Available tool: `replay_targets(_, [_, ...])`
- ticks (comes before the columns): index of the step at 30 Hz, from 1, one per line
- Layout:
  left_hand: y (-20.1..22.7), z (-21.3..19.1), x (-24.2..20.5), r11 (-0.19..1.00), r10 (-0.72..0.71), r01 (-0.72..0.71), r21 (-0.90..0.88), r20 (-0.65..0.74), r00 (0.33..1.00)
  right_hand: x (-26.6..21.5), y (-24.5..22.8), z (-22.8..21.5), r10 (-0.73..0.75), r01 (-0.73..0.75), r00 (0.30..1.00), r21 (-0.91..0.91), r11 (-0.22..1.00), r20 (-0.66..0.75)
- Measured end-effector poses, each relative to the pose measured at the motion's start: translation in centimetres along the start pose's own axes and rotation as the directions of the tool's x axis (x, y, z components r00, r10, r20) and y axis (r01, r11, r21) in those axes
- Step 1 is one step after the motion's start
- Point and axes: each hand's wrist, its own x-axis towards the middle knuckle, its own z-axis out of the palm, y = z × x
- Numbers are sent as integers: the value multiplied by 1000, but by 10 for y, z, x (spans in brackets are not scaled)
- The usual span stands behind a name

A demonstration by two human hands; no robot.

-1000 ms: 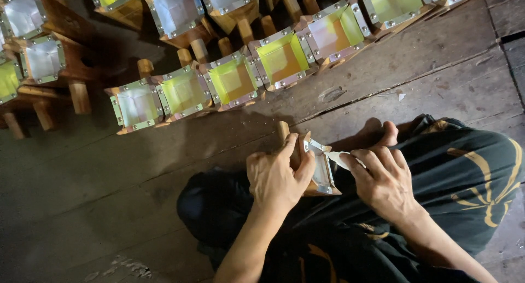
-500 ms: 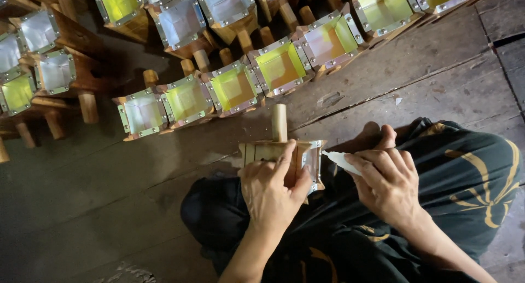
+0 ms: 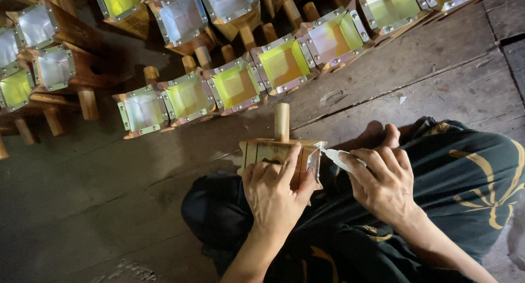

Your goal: The person applies glue from a small white bottle to the joints and edges of a wooden frame while sitting on the floor among many similar completed frames.

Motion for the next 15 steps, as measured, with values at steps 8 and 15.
replay_targets(8, [1, -6, 6, 998, 56, -56, 6, -58, 997, 11, -2, 3, -44, 44, 998, -13, 999, -36])
replay_targets(15, [1, -3, 5, 997, 77, -76, 13, -66, 995, 24, -8, -1, -62, 62, 996, 0, 998, -70])
